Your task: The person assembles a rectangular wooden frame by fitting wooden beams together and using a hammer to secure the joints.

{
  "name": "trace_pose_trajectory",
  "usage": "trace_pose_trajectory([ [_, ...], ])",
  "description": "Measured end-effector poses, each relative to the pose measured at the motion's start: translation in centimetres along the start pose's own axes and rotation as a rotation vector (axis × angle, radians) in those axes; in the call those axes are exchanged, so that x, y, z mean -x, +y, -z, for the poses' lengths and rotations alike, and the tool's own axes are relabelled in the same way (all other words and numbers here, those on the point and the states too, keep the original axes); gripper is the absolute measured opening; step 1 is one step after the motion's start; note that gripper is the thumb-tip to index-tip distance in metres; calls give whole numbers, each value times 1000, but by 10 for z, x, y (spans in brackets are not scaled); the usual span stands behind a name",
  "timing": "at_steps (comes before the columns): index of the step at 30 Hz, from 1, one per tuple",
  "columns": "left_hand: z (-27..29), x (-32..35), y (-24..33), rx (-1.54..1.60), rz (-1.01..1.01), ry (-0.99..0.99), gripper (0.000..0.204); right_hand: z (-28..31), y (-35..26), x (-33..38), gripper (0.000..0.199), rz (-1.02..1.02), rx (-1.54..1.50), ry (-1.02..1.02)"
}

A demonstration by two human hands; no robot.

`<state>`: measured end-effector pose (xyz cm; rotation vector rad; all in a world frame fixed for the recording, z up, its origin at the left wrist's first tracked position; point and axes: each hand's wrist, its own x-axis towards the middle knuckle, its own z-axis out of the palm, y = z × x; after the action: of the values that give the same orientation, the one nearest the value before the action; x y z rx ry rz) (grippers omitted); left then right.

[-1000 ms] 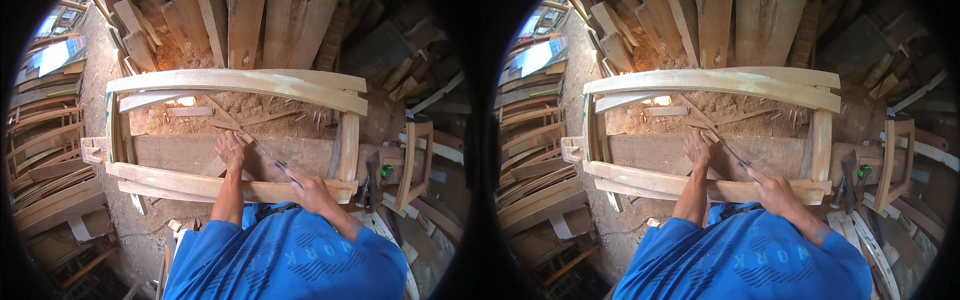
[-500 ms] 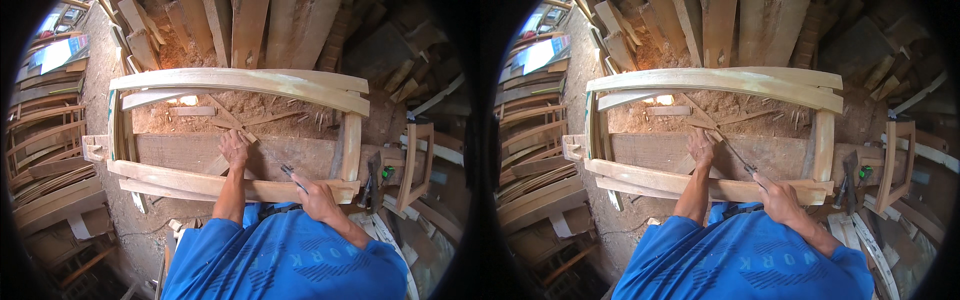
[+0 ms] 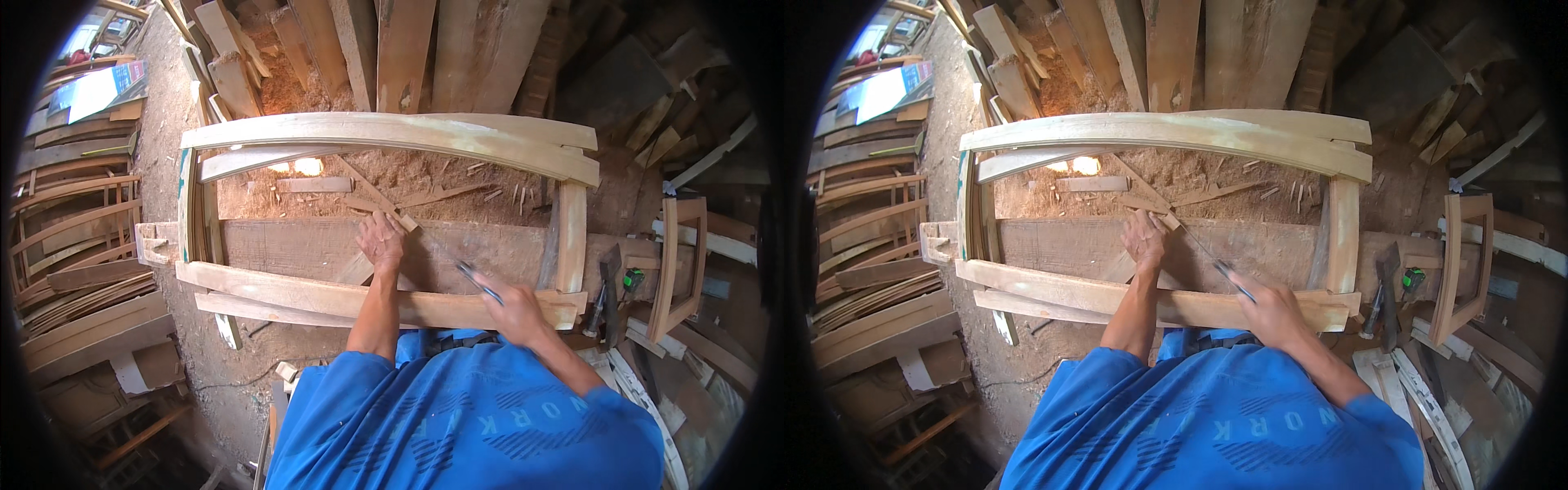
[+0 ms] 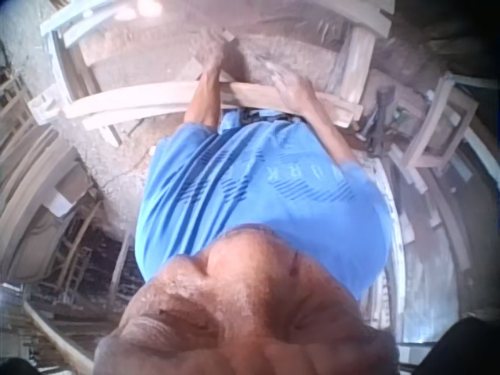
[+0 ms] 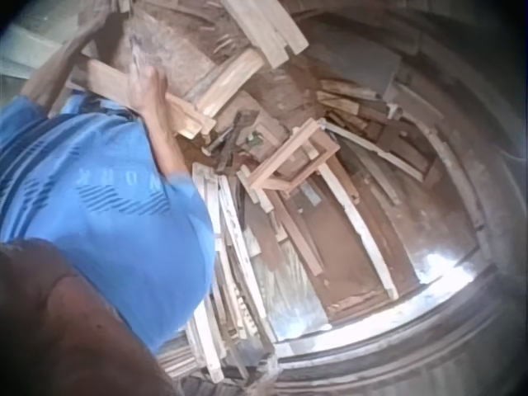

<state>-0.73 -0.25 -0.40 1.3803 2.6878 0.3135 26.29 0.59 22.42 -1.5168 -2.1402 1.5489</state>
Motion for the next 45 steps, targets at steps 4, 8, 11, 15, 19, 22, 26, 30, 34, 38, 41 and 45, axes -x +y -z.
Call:
trace_pose_trajectory([
  [4, 0, -2, 7, -19, -28, 66, 21, -54, 38, -77, 41, 145, 25, 113],
  [8, -2, -8, -1, -12, 16, 30, 22, -29, 35, -57, 38, 168, -22, 64],
  [11, 5, -1, 3, 13, 17, -19, 23, 8, 40, -7, 37, 119, -78, 199],
  [15, -15, -3, -14, 76, 65, -63, 33, 68, 23, 40, 37, 18, -164, 385],
  [19, 5, -8, -25, 303, -187, -118, 78, 117, 59, 77, 43, -70, -483, 683],
  [22, 52, 0, -14, 45, -495, -409, 91, 157, 121, 101, 44, -90, -138, 979],
  [26, 54, -16, -16, 29, -517, -517, 90, 192, 223, 116, 48, -263, 402, 1154],
  [30, 64, -29, -23, 135, -366, -183, 79, 194, 315, 139, 57, -468, 643, 1065],
  [34, 92, -48, -30, 126, -274, 72, 85, 163, 353, 157, 71, -660, 677, 835],
  [38, 118, -42, -15, 158, -350, 347, 77, 163, 356, 159, 74, -753, 737, 698],
  [41, 123, -28, -14, 129, -357, 402, 77, 171, 354, 155, 72, -733, 806, 633],
  [45, 133, -4, 24, 157, -223, 132, 71, 173, 334, 161, 70, -803, 752, 548],
])
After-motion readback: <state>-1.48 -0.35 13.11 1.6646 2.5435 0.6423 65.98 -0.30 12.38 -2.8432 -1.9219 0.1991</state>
